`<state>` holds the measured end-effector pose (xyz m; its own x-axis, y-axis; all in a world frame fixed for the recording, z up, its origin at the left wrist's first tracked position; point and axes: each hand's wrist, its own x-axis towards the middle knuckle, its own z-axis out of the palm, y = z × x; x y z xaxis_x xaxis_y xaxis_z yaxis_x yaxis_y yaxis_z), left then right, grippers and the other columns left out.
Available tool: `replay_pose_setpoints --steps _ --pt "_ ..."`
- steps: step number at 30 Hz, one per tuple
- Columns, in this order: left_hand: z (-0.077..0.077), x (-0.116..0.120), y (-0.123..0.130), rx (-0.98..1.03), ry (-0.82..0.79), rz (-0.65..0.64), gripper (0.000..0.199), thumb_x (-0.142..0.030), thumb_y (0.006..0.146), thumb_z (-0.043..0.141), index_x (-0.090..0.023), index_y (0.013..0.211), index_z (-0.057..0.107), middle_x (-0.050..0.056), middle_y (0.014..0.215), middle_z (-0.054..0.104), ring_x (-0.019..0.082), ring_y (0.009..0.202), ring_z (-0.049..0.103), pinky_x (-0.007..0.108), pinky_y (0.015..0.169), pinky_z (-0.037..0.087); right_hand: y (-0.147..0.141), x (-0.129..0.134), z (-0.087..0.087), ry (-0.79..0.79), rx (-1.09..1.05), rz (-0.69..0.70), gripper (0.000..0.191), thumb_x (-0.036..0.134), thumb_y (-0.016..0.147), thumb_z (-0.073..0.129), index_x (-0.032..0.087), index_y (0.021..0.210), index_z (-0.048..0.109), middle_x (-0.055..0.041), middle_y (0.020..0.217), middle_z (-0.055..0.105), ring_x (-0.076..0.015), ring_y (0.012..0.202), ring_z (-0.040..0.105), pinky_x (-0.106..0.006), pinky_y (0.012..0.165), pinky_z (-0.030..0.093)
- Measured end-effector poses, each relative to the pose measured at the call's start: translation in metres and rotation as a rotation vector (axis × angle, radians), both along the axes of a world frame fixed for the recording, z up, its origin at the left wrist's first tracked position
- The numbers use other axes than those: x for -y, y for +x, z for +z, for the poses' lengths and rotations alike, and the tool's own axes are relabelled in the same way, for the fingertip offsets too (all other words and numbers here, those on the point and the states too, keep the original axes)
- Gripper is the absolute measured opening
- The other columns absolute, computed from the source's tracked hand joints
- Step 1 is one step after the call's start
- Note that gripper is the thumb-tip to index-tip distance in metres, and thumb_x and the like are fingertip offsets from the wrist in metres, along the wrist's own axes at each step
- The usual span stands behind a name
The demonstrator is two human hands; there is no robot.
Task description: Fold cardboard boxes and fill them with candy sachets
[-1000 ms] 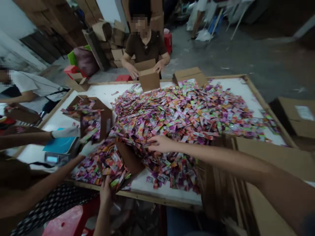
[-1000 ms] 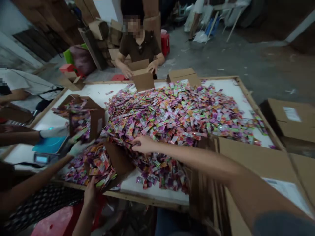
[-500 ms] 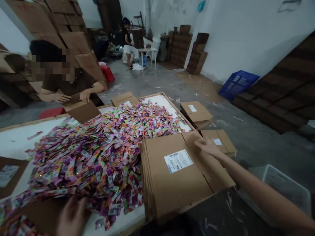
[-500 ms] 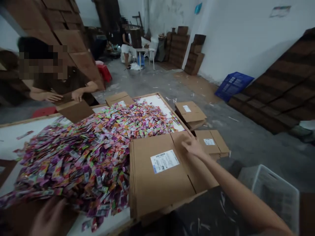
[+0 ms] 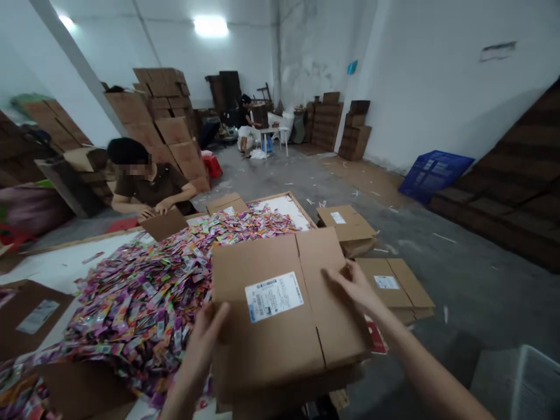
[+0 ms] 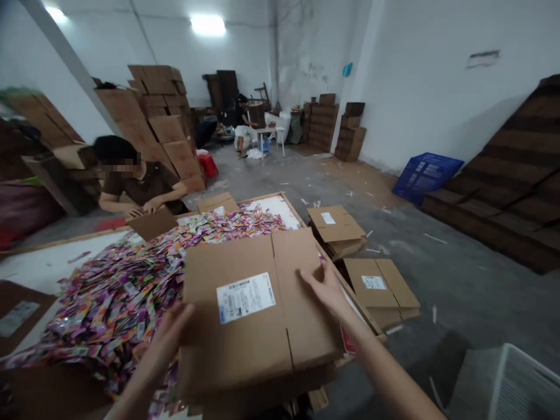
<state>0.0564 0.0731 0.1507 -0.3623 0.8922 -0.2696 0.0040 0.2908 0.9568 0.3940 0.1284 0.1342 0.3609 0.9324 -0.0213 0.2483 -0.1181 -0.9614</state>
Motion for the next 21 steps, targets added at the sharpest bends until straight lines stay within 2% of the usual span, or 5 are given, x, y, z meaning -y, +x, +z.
replay_pose_setpoints --steps 4,7,15,18,21 --pt "0.074 -0.011 -0.006 0.061 0.297 0.208 0.056 -0.067 0.056 0.067 -0.022 0.088 0.059 0.001 0.090 0.068 0.022 0.086 0.062 0.030 0.070 0.048 0.001 -0.012 0.071 0.310 -0.220 0.118 0.051 0.059 0.066 0.071 0.023 0.099 0.057 -0.0042 0.098 0.068 -0.0203 0.089 0.064 -0.032 0.080 0.051" --pt "0.105 -0.015 0.003 0.084 0.441 0.367 0.054 -0.063 0.049 0.074 -0.019 0.076 0.060 -0.001 0.073 0.066 0.016 0.066 0.058 0.026 0.059 0.046 -0.008 -0.018 0.097 0.439 -0.291 0.195 0.050 0.058 0.067 0.071 0.023 0.099 0.058 -0.0051 0.105 0.068 -0.0215 0.097 0.062 -0.032 0.083 0.050" --pt "0.121 0.007 0.009 0.188 0.360 0.324 0.034 -0.034 0.032 0.079 -0.019 0.056 0.060 -0.002 0.059 0.066 0.014 0.054 0.057 0.021 0.046 0.043 -0.035 -0.029 0.092 0.484 -0.289 0.039 0.051 0.061 0.063 0.069 0.021 0.092 0.055 -0.0031 0.088 0.060 -0.0216 0.089 0.058 -0.036 0.086 0.045" --pt "0.128 0.010 -0.008 0.139 0.187 0.223 0.051 -0.039 0.029 0.079 -0.023 0.076 0.071 0.003 0.080 0.074 0.022 0.079 0.065 0.022 0.051 0.049 -0.038 -0.019 0.101 0.485 -0.219 0.108 0.060 0.053 0.061 0.073 0.023 0.106 0.049 -0.0041 0.100 0.056 -0.0220 0.097 0.055 -0.038 0.092 0.042" --pt "0.126 0.001 -0.021 -0.028 0.277 0.145 0.057 -0.054 0.040 0.078 -0.027 0.089 0.072 0.002 0.112 0.071 0.029 0.116 0.057 0.030 0.084 0.053 -0.042 0.000 0.121 0.460 -0.190 0.341 0.062 0.044 0.065 0.068 0.023 0.119 0.046 -0.0052 0.110 0.055 -0.0237 0.108 0.052 -0.041 0.100 0.037"
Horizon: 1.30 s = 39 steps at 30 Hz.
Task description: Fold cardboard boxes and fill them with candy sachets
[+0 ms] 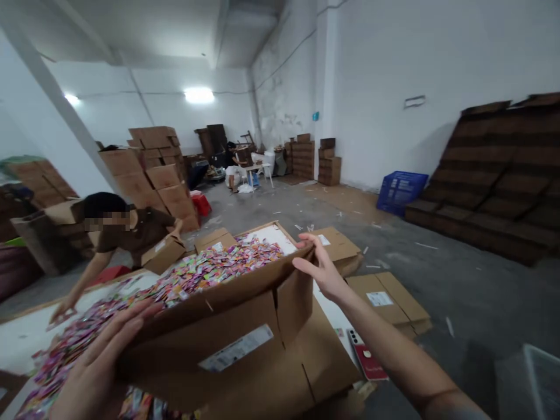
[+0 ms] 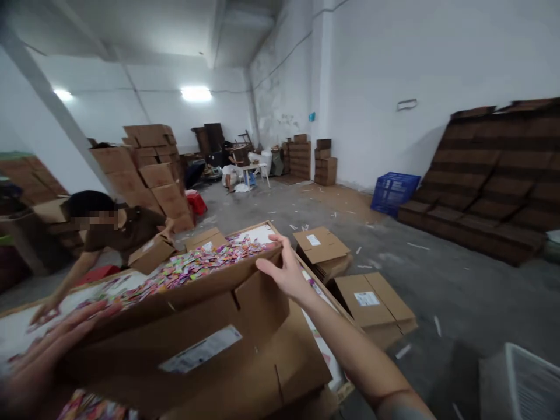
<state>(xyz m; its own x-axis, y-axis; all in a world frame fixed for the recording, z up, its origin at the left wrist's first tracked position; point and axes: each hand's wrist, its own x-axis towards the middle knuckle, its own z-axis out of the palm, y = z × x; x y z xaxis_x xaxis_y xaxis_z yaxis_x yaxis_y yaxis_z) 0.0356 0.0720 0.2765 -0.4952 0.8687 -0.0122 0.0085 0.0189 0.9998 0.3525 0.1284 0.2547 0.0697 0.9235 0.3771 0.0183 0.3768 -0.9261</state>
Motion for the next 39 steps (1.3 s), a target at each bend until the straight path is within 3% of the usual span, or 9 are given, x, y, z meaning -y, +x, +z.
replay_pose_setpoints --steps 5,8,13,18,22,28,32,34,39 --pt "0.000 -0.011 0.015 -0.195 0.157 -0.175 0.072 -0.064 0.058 0.069 -0.031 0.120 0.063 -0.001 0.139 0.055 0.027 0.134 0.041 0.040 0.115 0.023 -0.010 0.014 0.030 -0.009 0.098 0.453 0.068 0.031 0.062 0.060 0.021 0.128 0.046 -0.0062 0.126 0.055 -0.0269 0.120 0.049 -0.042 0.104 0.034" --pt "0.007 -0.001 0.026 -0.384 0.150 -0.246 0.070 -0.063 0.050 0.072 -0.025 0.109 0.072 0.005 0.121 0.068 0.033 0.126 0.050 0.045 0.112 0.028 -0.007 0.001 0.018 -0.078 0.111 0.348 0.075 0.039 0.068 0.058 0.022 0.138 0.037 -0.0088 0.134 0.051 -0.0280 0.125 0.046 -0.046 0.109 0.029" --pt "0.013 0.020 0.043 -0.657 0.093 -0.637 0.038 -0.052 0.058 0.070 -0.030 0.088 0.078 0.008 0.110 0.072 0.036 0.107 0.063 0.047 0.095 0.047 -0.002 -0.023 -0.025 0.021 0.459 -0.066 0.137 0.049 0.044 0.086 0.018 0.151 0.006 -0.0184 0.155 0.014 -0.0336 0.142 0.019 -0.049 0.115 0.017" --pt "0.018 -0.011 0.058 -0.613 -0.043 -0.863 0.038 -0.052 0.075 0.059 -0.024 0.092 0.078 0.008 0.093 0.076 0.029 0.086 0.068 0.039 0.080 0.051 0.012 -0.034 -0.032 0.037 0.432 0.084 0.132 0.056 0.055 0.082 0.023 0.153 -0.001 -0.0142 0.158 0.015 -0.0303 0.145 0.014 -0.048 0.118 0.011" --pt "0.001 -0.036 0.055 -0.356 -0.001 -0.687 0.064 -0.054 0.070 0.063 -0.018 0.123 0.063 0.008 0.097 0.074 0.026 0.090 0.066 0.039 0.084 0.049 0.026 -0.018 -0.033 -0.167 0.005 0.281 0.110 0.077 0.073 0.052 0.032 0.151 -0.012 -0.0090 0.155 0.029 -0.0264 0.141 0.030 -0.050 0.113 0.026" --pt "-0.025 -0.039 0.055 -0.813 0.182 -0.382 0.067 -0.043 0.076 0.060 -0.015 0.135 0.044 0.013 0.107 0.068 0.027 0.104 0.062 0.047 0.096 0.043 0.018 0.014 -0.038 -0.148 0.292 0.155 0.064 0.069 0.067 0.068 0.029 0.116 0.068 -0.0017 0.157 0.023 -0.0326 0.146 0.010 -0.048 0.119 0.008" --pt "0.013 -0.070 0.076 -1.454 0.287 -0.295 0.087 -0.050 0.063 0.073 -0.019 0.139 0.044 0.020 0.146 0.041 0.046 0.137 0.025 0.068 0.108 0.014 0.013 0.017 -0.038 -0.165 0.214 0.166 0.095 0.057 0.076 0.067 0.031 0.152 0.016 -0.0025 0.160 0.008 -0.0227 0.146 0.007 -0.045 0.119 0.008" --pt "0.035 -0.098 0.090 -1.577 0.253 -0.439 0.113 -0.065 0.049 0.075 -0.017 0.144 0.037 0.019 0.149 0.037 0.049 0.140 0.013 0.072 0.106 0.003 0.016 0.017 -0.040 -0.174 0.180 0.201 0.109 0.054 0.078 0.067 0.031 0.152 -0.009 -0.0028 0.160 -0.001 -0.0202 0.146 0.004 -0.044 0.119 0.009" --pt "0.042 -0.114 0.112 -1.359 -0.101 -1.227 0.123 -0.078 0.052 0.063 -0.019 0.150 0.021 0.018 0.153 0.033 0.040 0.134 0.036 0.055 0.109 0.027 0.021 0.021 -0.051 -0.309 0.038 0.107 0.126 0.060 0.068 0.072 0.030 0.149 -0.019 -0.0076 0.160 0.003 -0.0234 0.146 0.008 -0.046 0.117 0.014"
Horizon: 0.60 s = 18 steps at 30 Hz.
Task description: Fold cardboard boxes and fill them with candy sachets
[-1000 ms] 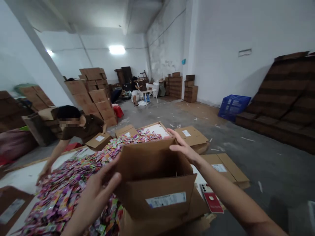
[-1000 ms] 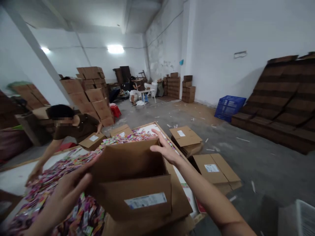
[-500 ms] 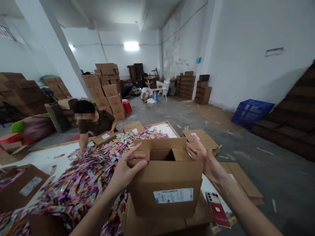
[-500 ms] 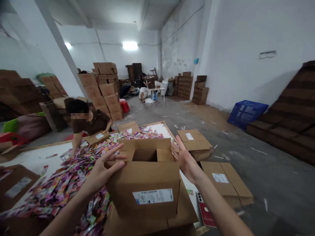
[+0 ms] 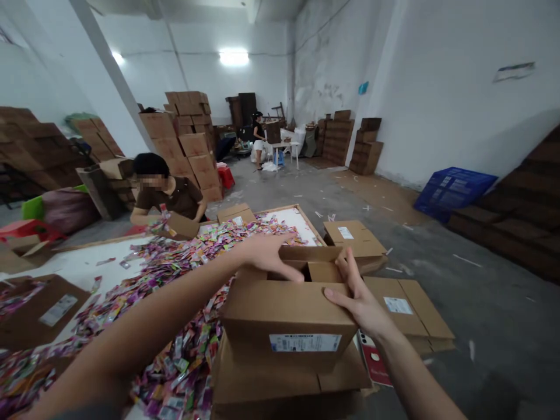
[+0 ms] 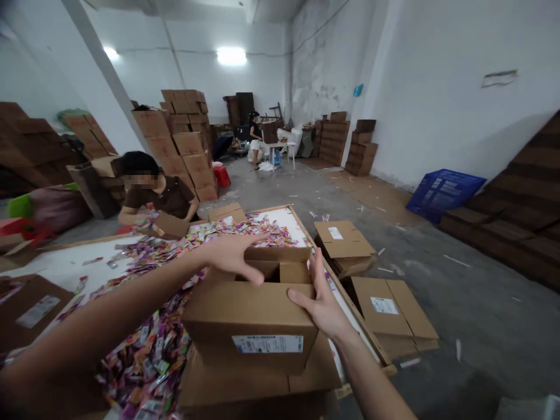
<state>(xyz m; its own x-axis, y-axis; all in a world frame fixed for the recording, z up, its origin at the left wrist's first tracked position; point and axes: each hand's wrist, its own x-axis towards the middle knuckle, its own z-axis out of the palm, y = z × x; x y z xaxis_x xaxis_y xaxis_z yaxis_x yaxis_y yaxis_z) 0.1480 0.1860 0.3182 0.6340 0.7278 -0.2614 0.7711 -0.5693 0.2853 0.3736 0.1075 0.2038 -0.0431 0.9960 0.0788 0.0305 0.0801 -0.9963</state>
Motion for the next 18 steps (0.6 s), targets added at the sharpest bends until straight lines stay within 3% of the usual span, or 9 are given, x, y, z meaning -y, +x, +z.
replay_pose_setpoints --steps 3,5,9,12,15,18 --pt "-0.018 0.035 0.001 -0.058 0.000 -0.134 0.138 -0.076 0.035 0.072 -0.032 0.151 0.013 0.019 0.159 0.009 0.049 0.140 0.013 0.072 0.105 0.009 0.001 0.003 -0.005 -0.060 -0.039 -0.045 0.128 0.060 0.064 0.075 0.031 0.151 -0.015 -0.0087 0.160 0.008 -0.0271 0.144 0.020 -0.047 0.116 0.020" --pt "-0.028 0.053 0.003 -0.106 0.039 -0.101 0.144 -0.075 0.030 0.074 -0.032 0.151 0.011 0.022 0.159 0.004 0.053 0.139 0.005 0.076 0.101 0.003 0.003 0.004 -0.007 -0.071 -0.071 -0.018 0.125 0.058 0.065 0.075 0.032 0.151 -0.012 -0.0082 0.159 0.015 -0.0273 0.141 0.029 -0.046 0.114 0.027" --pt "-0.037 0.058 0.019 -0.134 0.097 -0.048 0.142 -0.074 0.034 0.073 -0.027 0.152 0.010 0.027 0.153 0.021 0.052 0.137 0.017 0.074 0.102 0.010 0.012 0.003 -0.009 -0.105 -0.101 -0.034 0.121 0.055 0.064 0.076 0.032 0.152 -0.004 -0.0071 0.157 0.021 -0.0273 0.139 0.034 -0.041 0.110 0.037" --pt "-0.033 0.057 0.025 -0.120 0.152 -0.076 0.136 -0.070 0.036 0.073 -0.028 0.151 0.015 0.025 0.144 0.034 0.049 0.131 0.030 0.071 0.101 0.018 0.019 0.006 -0.008 -0.136 -0.023 -0.018 0.107 0.054 0.067 0.074 0.035 0.152 0.012 -0.0031 0.157 0.023 -0.0288 0.138 0.035 -0.039 0.107 0.042" --pt "-0.016 0.069 -0.008 -0.061 0.213 -0.004 0.130 -0.065 0.038 0.075 -0.029 0.150 0.019 0.021 0.139 0.040 0.046 0.126 0.037 0.069 0.100 0.024 0.020 0.006 0.001 -0.141 -0.001 0.068 0.090 0.058 0.071 0.068 0.039 0.148 0.026 -0.0005 0.156 0.028 -0.0294 0.137 0.036 -0.040 0.104 0.045" --pt "0.004 0.097 -0.089 0.176 0.354 0.250 0.123 -0.060 0.047 0.075 -0.027 0.150 0.018 0.015 0.143 0.039 0.043 0.125 0.040 0.063 0.103 0.029 0.011 -0.005 0.021 -0.155 -0.061 0.187 0.086 0.065 0.071 0.064 0.040 0.145 0.030 -0.0039 0.150 0.038 -0.0306 0.133 0.043 -0.044 0.104 0.043"
